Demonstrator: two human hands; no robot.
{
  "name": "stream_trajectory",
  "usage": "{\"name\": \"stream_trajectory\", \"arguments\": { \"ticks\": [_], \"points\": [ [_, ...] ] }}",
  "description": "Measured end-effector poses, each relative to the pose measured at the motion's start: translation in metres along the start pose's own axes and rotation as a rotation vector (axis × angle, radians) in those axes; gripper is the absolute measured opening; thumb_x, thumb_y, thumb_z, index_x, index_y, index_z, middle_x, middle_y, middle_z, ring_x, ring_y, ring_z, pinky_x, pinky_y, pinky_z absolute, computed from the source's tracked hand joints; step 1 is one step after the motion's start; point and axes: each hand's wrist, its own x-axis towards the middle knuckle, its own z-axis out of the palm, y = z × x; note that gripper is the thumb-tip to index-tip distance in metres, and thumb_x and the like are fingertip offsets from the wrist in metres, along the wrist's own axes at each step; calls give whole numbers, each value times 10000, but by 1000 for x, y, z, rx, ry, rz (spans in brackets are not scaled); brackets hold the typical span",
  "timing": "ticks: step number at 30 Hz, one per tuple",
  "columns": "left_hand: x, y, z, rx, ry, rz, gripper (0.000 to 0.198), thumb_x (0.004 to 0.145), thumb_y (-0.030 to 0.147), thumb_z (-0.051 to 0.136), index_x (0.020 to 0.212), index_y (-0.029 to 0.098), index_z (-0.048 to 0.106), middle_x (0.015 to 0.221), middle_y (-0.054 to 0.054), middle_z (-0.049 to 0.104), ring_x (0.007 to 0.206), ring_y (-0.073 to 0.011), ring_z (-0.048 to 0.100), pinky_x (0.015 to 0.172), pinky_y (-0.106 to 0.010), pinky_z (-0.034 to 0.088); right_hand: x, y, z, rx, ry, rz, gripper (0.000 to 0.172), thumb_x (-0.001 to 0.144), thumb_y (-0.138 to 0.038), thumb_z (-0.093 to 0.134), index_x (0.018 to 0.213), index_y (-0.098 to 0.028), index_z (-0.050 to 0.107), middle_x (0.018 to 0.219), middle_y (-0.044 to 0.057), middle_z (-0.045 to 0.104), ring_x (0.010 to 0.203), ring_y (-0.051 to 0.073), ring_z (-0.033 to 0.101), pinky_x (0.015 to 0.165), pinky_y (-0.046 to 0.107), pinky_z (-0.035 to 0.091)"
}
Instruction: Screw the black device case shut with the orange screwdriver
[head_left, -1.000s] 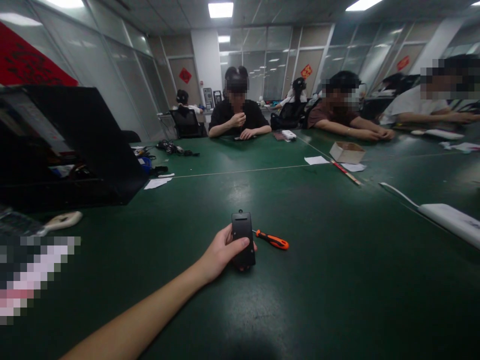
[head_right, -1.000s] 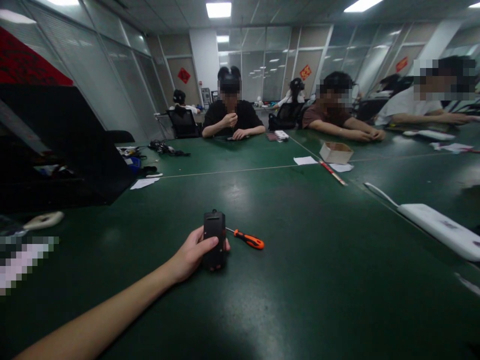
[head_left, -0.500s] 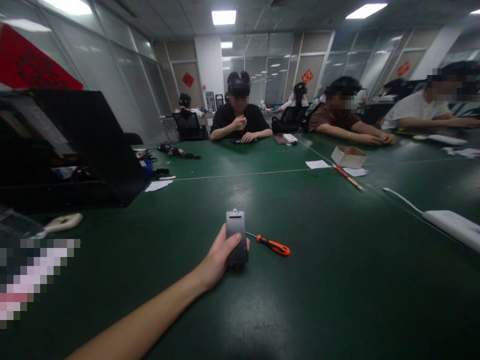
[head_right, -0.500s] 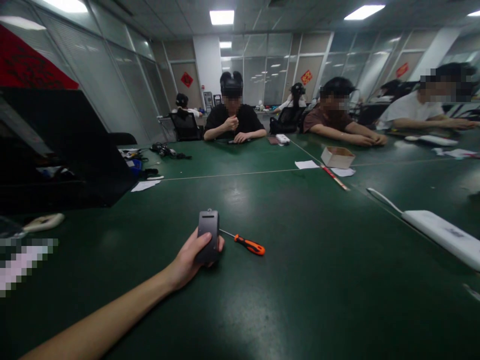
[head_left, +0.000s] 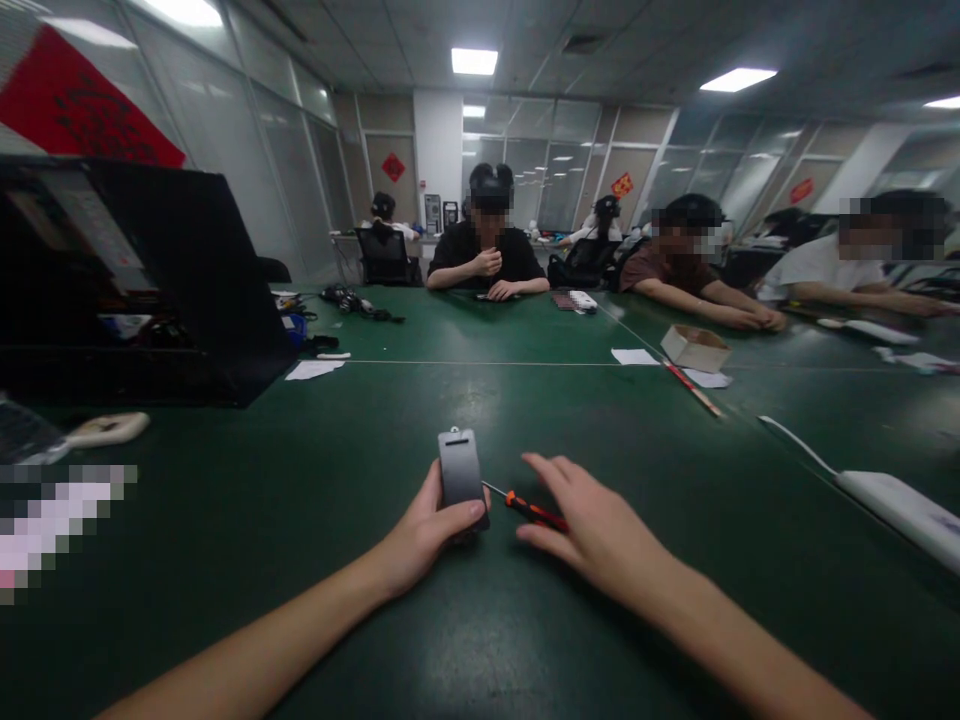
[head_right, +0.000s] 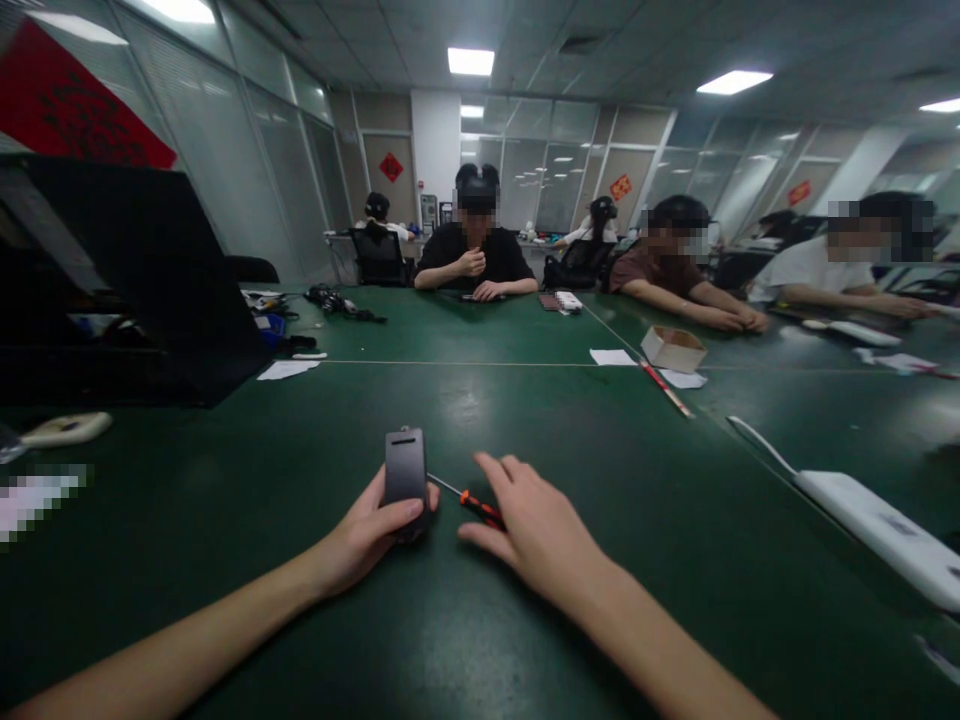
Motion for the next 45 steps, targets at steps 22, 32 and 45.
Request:
{"name": "stream_trajectory", "arguments": {
  "ticks": [22, 32, 45],
  "points": [
    [0, -2, -1, 174, 125, 39, 488, 779, 372, 744, 1158, 200, 489, 1021, -53, 575, 927, -220, 532, 812, -331, 400, -33, -2, -11, 297, 562, -252, 328, 802, -2, 646, 1051, -213, 620, 899, 49, 705, 802, 179, 726, 658, 257, 627],
    [-2, 1, 2, 284, 209, 67, 500, 796, 362, 734, 1196, 212, 475, 1094, -71, 620, 1019, -255, 577, 857, -351, 431, -34, -10, -13, 183, 541, -302, 332, 800, -12, 639, 1060, -214, 600, 900, 45, 705, 777, 152, 727, 658, 221, 618],
    [-4, -4, 1, 341, 227, 119, 526, 831, 311, 713, 1279, 230, 449, 1224, -80, 605, 1144, -267, 559, 985, -376, 417, -34, -11, -14, 250, 458, -372, 325, 830, 28, 571, 1079, -178, 607, 948, 53, 682, 850, 130, 705, 721, 198, 600]
  ]
}}
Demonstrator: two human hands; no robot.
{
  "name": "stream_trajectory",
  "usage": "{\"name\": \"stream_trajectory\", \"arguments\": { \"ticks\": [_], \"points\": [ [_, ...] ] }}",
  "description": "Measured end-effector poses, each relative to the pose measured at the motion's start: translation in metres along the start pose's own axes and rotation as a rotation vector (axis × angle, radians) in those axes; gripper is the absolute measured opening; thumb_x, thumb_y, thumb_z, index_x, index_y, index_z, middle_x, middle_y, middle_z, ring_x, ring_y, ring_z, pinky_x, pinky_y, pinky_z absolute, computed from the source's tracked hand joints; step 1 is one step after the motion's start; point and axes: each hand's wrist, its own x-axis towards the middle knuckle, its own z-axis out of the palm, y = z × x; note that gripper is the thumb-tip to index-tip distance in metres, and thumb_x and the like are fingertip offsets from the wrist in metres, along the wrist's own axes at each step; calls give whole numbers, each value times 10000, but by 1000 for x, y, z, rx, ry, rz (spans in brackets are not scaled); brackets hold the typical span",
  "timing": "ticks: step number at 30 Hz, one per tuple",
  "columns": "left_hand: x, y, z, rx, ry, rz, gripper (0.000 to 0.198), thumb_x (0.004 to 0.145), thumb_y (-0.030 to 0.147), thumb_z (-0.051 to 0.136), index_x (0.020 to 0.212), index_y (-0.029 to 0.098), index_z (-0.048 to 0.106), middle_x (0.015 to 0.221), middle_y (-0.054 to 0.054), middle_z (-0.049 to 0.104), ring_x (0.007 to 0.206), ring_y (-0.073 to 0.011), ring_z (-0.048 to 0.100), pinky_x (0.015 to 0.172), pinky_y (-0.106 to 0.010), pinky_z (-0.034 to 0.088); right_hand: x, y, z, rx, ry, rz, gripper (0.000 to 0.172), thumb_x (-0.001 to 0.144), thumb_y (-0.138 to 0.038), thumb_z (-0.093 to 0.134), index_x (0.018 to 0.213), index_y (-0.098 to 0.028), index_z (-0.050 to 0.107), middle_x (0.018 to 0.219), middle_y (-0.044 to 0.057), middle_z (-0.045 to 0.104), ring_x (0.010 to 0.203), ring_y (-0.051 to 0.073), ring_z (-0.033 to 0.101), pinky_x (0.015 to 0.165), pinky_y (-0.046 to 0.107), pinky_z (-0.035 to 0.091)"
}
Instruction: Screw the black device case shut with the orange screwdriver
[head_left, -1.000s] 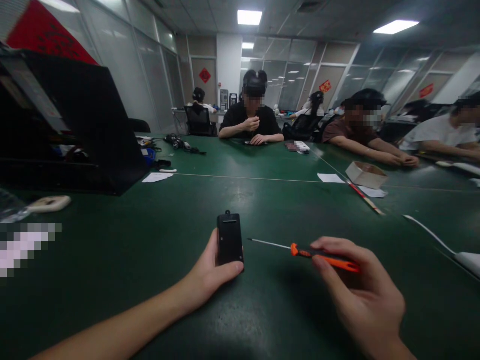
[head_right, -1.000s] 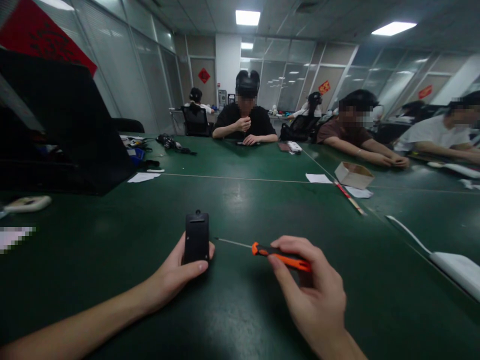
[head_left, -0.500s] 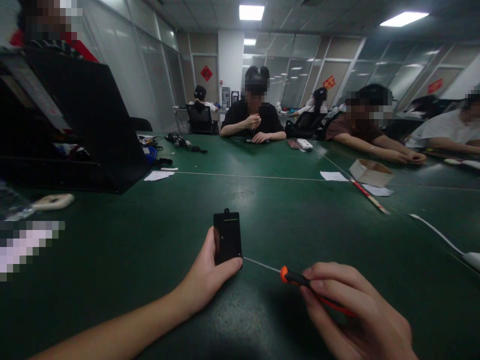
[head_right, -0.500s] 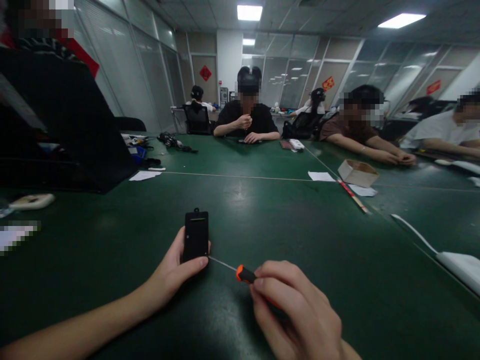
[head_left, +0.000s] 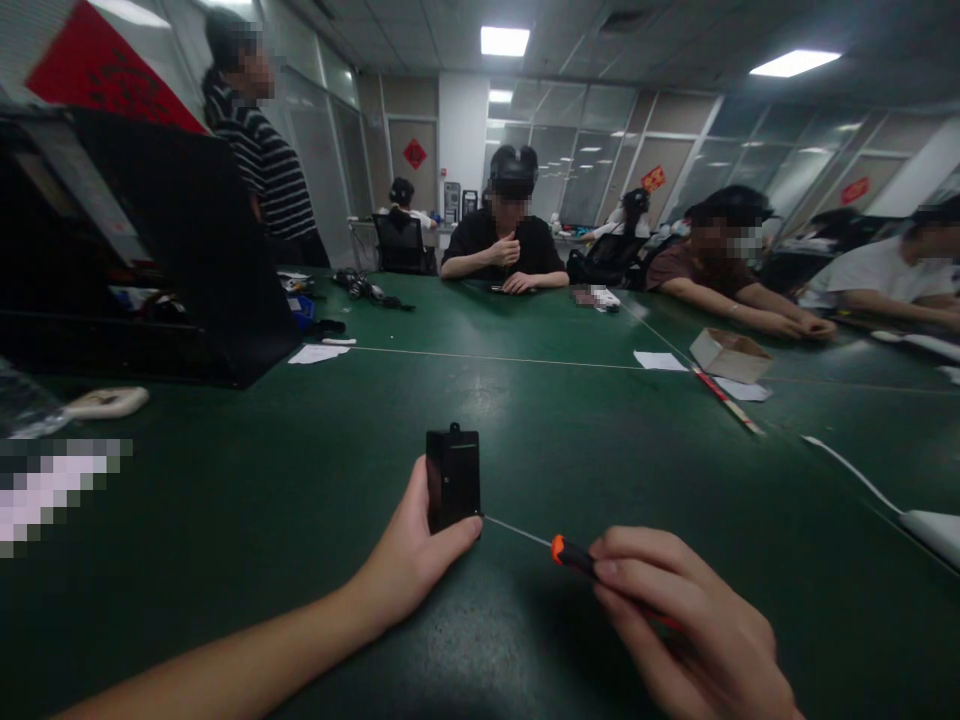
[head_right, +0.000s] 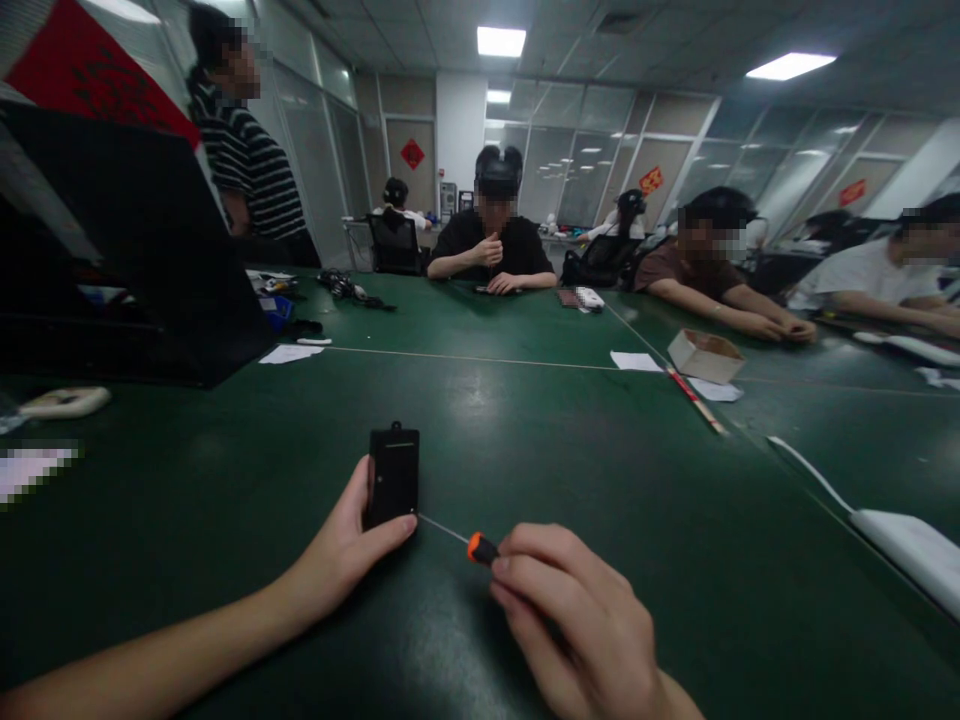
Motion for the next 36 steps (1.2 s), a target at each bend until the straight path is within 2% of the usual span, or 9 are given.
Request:
{"name": "stream_trajectory", "arguments": {
  "ticks": [3, 5, 8, 12, 16, 21, 25, 28, 36],
  "points": [
    [0, -2, 0, 26, 14, 6, 524, 839, 306, 705, 1286, 231, 441, 1226, -78, 600, 1150, -270, 551, 992, -382, 414, -2, -2, 2, 23, 67, 40, 390, 816, 47, 559, 1135, -176, 577, 1051, 78, 658, 964, 155, 688, 797, 249, 605],
    [0, -2, 1, 32, 34, 3, 516, 838, 313, 704, 1279, 226, 449, 1203, -78, 611, 1137, -276, 555, 981, -388, 421, -3, -2, 3, 17, 44, 34, 374, 812, 14, 606, 1137, -169, 571, 1096, 92, 653, 1002, 167, 683, 823, 259, 604],
    [0, 0, 1, 19, 34, 0, 509, 837, 320, 703, 1272, 221, 457, 1194, -84, 617, 1138, -285, 557, 976, -396, 425, -3, -2, 4, -8, -37, 27, 309, 837, -14, 623, 1104, -169, 597, 1028, 69, 684, 939, 140, 699, 796, 209, 598],
    [0, 2, 2, -3, 3, 2, 527, 838, 301, 702, 1287, 223, 437, 1242, -92, 602, 1172, -284, 542, 999, -394, 409, -2, -3, 4, -12, 74, 119, 365, 835, -5, 602, 1160, -170, 588, 1102, 102, 660, 1024, 176, 680, 845, 267, 598],
    [0, 2, 1, -20, 3, -3, 520, 843, 312, 693, 1288, 224, 439, 1235, -81, 605, 1163, -276, 545, 1003, -385, 401, -1, -3, 4, -19, 0, 92, 295, 842, -45, 637, 1094, -196, 628, 1019, 72, 691, 917, 171, 708, 769, 254, 611],
    [-1, 3, 1, 21, -12, 4, 526, 833, 294, 677, 1295, 213, 439, 1239, -81, 609, 1166, -277, 541, 1009, -392, 394, -1, 0, 6, 21, 90, 199, 336, 845, -64, 635, 1152, -193, 596, 1131, 108, 649, 1040, 206, 672, 815, 300, 608],
    [-1, 4, 0, 18, -21, -2, 498, 837, 289, 670, 1276, 208, 448, 1233, -79, 608, 1168, -268, 534, 1005, -381, 395, -3, 3, 5, 67, 40, 201, 275, 854, -72, 667, 1092, -201, 618, 1006, 57, 675, 937, 164, 684, 795, 259, 591],
    [-1, 4, 0, 2, -37, 1, 491, 841, 275, 673, 1271, 213, 445, 1233, -70, 599, 1158, -256, 534, 1001, -370, 394, -5, 3, 5, 84, 76, 254, 331, 864, -49, 641, 1156, -200, 606, 1046, 67, 676, 988, 177, 674, 838, 291, 583],
    [-4, 5, 2, 37, -62, -3, 485, 853, 259, 664, 1285, 215, 448, 1166, -53, 596, 1099, -244, 538, 951, -356, 408, -8, -5, 7, 143, 171, 139, 450, 795, 82, 620, 1155, -186, 590, 1087, 75, 643, 1014, 194, 666, 866, 346, 602]
  ]
}}
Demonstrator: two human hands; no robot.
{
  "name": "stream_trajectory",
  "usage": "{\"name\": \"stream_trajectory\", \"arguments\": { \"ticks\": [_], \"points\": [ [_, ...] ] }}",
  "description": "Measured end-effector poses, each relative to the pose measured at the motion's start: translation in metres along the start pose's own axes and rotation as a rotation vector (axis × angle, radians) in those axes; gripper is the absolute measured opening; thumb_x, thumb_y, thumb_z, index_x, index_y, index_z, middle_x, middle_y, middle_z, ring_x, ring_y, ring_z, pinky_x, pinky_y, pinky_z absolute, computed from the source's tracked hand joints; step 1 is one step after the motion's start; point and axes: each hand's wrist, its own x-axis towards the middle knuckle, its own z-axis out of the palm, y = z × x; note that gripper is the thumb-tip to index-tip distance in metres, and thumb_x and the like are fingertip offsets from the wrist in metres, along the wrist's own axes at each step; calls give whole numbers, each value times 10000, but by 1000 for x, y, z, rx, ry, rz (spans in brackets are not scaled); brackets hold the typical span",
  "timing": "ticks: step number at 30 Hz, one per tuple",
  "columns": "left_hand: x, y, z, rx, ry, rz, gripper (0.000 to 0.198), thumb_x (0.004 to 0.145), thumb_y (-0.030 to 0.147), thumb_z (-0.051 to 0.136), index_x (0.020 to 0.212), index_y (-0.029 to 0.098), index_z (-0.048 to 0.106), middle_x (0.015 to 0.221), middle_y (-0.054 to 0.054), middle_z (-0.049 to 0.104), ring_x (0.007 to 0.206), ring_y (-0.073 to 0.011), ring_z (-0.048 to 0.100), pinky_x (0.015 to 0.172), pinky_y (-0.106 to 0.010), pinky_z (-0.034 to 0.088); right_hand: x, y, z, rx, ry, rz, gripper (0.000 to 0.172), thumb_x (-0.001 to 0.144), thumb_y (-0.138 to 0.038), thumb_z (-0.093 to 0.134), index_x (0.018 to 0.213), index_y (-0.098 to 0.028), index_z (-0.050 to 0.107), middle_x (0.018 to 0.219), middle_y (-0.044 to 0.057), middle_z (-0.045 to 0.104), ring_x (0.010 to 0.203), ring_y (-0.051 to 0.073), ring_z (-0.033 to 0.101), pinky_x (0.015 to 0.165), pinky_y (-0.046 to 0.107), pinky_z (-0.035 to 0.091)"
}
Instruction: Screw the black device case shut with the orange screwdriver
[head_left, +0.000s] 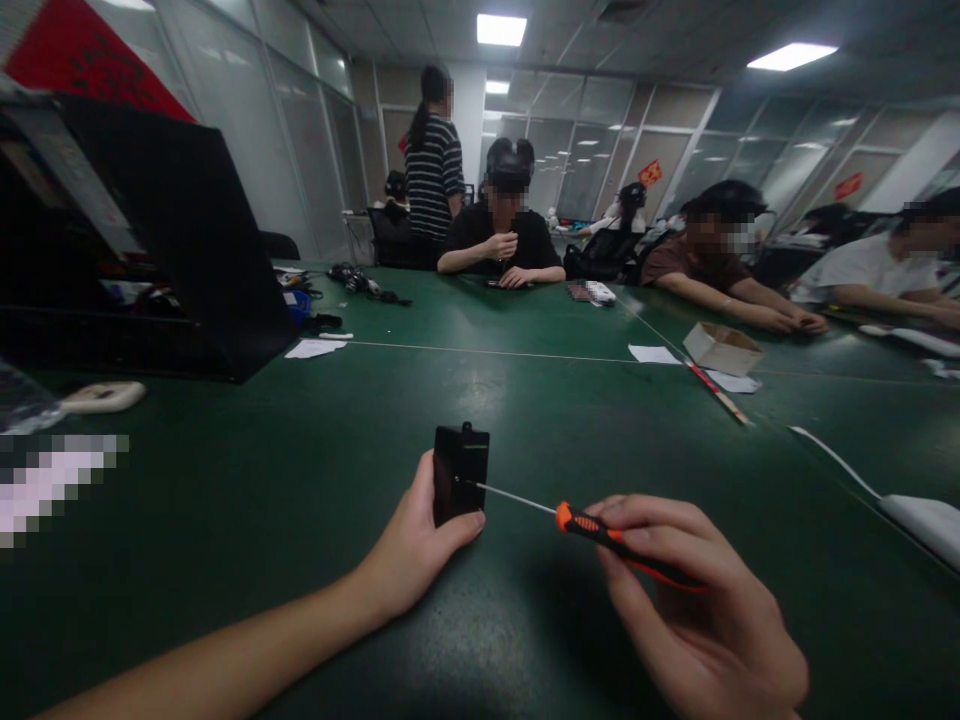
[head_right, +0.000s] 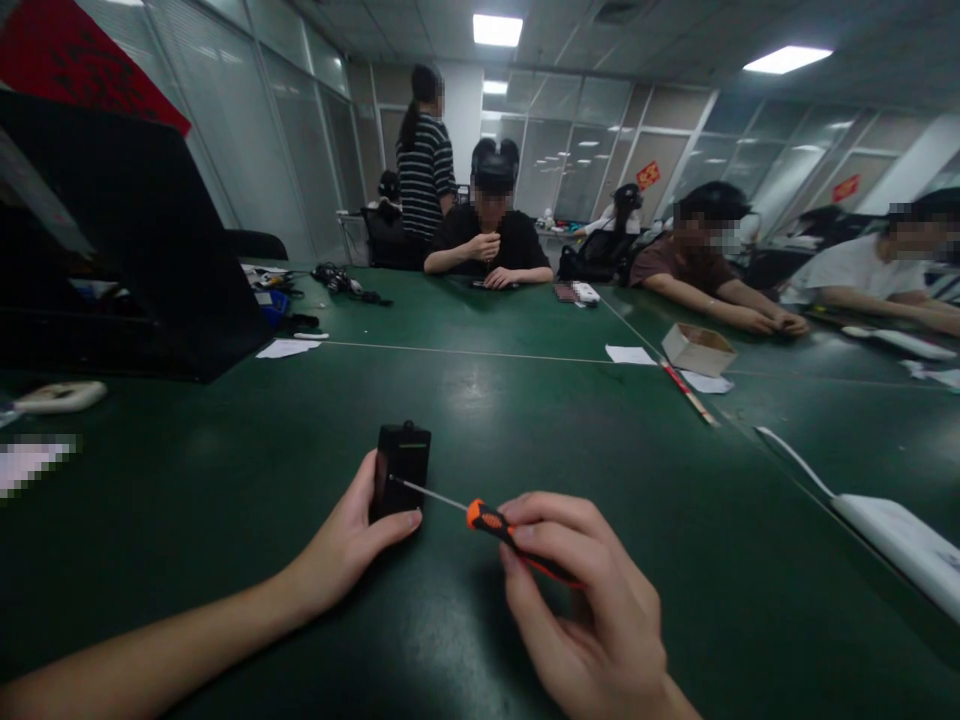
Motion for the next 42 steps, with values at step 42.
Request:
{"name": "stream_trajectory", "arguments": {
  "ticks": [42],
  "points": [
    [-10, 4, 2, 123, 25, -22, 539, 838, 227, 646, 1330, 201, 428, 1220, -86, 630, 1122, -269, 569, 956, -392, 417, -1, 0, 0, -168, -126, -59, 302, 846, 11, 589, 1087, -170, 613, 1074, 75, 616, 979, 150, 651, 802, 227, 588]
  ]
}}
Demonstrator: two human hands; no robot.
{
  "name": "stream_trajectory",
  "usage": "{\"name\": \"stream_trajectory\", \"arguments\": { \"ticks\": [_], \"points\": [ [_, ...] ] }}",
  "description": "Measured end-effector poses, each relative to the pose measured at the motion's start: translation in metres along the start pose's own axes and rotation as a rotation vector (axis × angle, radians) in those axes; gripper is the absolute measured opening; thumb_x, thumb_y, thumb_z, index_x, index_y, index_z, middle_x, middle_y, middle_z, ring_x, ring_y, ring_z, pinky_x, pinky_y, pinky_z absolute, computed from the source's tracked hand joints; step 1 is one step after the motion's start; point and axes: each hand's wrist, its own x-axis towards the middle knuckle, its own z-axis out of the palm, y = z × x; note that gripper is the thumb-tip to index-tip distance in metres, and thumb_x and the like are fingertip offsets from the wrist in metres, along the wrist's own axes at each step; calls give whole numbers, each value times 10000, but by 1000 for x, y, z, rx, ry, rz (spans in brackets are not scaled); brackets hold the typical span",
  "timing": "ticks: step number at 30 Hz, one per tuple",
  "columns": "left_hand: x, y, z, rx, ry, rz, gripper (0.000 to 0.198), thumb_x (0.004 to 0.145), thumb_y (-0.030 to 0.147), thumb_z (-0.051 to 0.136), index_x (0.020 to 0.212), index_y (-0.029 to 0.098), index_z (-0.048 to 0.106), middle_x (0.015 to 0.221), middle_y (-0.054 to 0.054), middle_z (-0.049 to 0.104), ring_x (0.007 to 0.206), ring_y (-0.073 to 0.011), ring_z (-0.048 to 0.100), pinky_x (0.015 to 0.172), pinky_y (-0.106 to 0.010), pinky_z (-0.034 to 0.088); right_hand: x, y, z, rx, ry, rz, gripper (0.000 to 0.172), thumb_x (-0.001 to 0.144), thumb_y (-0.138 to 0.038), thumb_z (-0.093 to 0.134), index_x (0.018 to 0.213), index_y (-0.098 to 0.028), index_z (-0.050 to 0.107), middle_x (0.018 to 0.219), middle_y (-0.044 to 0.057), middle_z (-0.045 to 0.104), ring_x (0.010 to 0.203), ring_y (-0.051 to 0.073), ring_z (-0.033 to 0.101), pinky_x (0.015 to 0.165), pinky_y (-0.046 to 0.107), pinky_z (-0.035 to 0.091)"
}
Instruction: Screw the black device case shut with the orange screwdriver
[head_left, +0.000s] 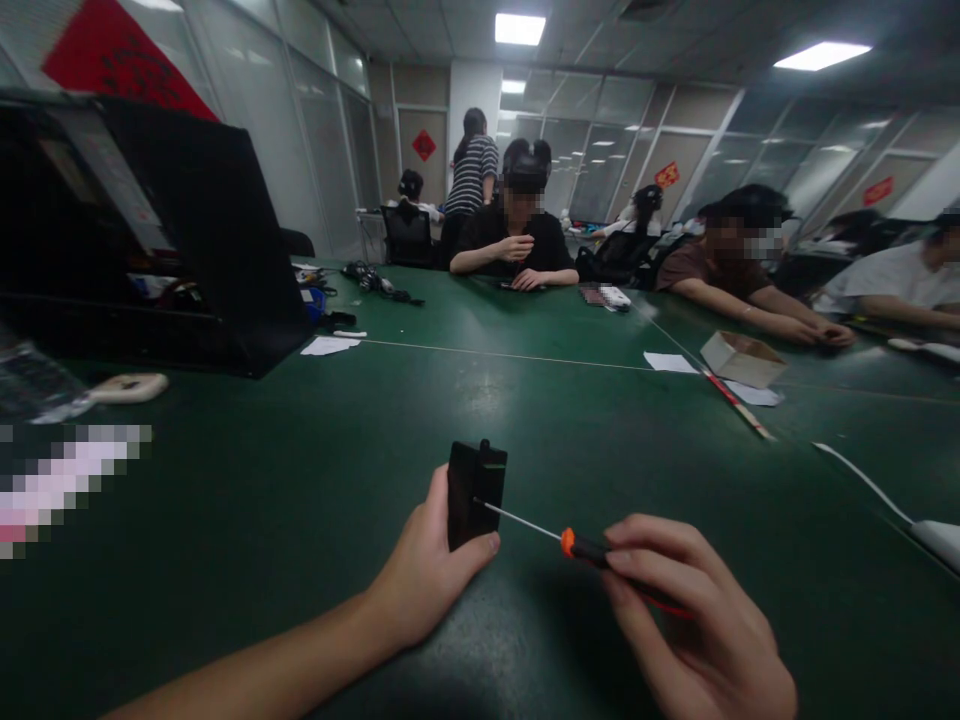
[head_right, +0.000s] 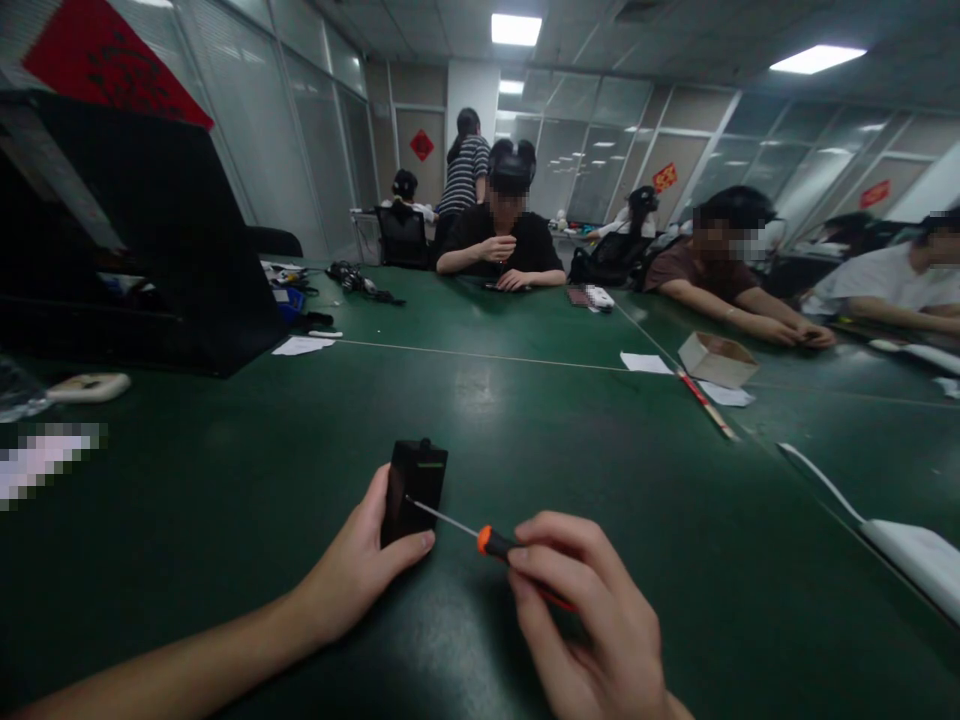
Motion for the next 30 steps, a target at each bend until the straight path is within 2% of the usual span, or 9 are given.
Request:
{"name": "stream_trajectory", "arguments": {
  "ticks": [4, 7, 12, 15, 18, 22, 25, 30],
  "points": [
    [0, 3, 1, 5, -6, -11, 523, 835, 220, 644, 1315, 196, 436, 1234, -91, 628, 1140, -275, 562, 951, -393, 417, -1, 1, -2, -24, 8, -32, 322, 825, 4, 614, 1093, -174, 603, 1176, 88, 568, 1046, 157, 620, 819, 222, 587],
    [-1, 5, 1, 15, -18, -12, 498, 840, 210, 637, 1297, 192, 441, 1209, -87, 641, 1118, -268, 576, 945, -389, 419, -2, 3, -2, -7, -29, -49, 293, 851, -6, 595, 1099, -160, 613, 1095, 79, 601, 985, 146, 643, 803, 211, 593],
    [-2, 6, 0, -2, -25, -15, 476, 846, 215, 636, 1282, 192, 447, 1195, -81, 652, 1115, -263, 583, 936, -372, 423, -2, 3, 2, -55, 88, 20, 304, 818, 4, 619, 1059, -181, 636, 1097, 97, 615, 969, 180, 657, 749, 264, 612],
    [-3, 3, -1, -20, -6, -20, 492, 847, 226, 640, 1297, 202, 444, 1234, -82, 639, 1150, -268, 567, 938, -366, 423, -3, 6, 5, -58, 70, -14, 264, 822, -66, 650, 1064, -174, 649, 1056, 102, 644, 926, 198, 679, 728, 289, 623],
    [-5, 1, -1, -29, -6, -24, 511, 846, 231, 639, 1314, 208, 435, 1239, -81, 640, 1145, -269, 570, 938, -365, 424, -4, 13, 7, -16, 48, 14, 242, 879, -104, 589, 1105, -169, 650, 1011, 102, 674, 888, 200, 699, 711, 298, 625],
    [-6, 3, 0, -50, -8, -6, 507, 852, 226, 628, 1318, 202, 429, 1231, -88, 643, 1145, -270, 575, 950, -369, 420, -7, 19, 9, -32, 88, 89, 288, 868, -62, 587, 1126, -183, 634, 1069, 106, 652, 970, 205, 687, 770, 310, 623],
    [-6, 4, 2, -52, -5, -3, 519, 848, 218, 629, 1323, 204, 421, 1236, -93, 640, 1149, -272, 573, 939, -370, 425, -7, 18, 8, -46, 105, 90, 315, 840, -62, 627, 1131, -181, 624, 1142, 123, 611, 1046, 218, 660, 804, 321, 625],
    [-6, 5, 4, -42, 7, 9, 481, 838, 216, 630, 1286, 207, 459, 1181, -82, 655, 1103, -271, 584, 922, -374, 428, -2, 18, 3, -45, 64, 39, 261, 860, -87, 620, 1102, -184, 644, 1069, 106, 657, 960, 202, 695, 760, 296, 636]
  ]
}}
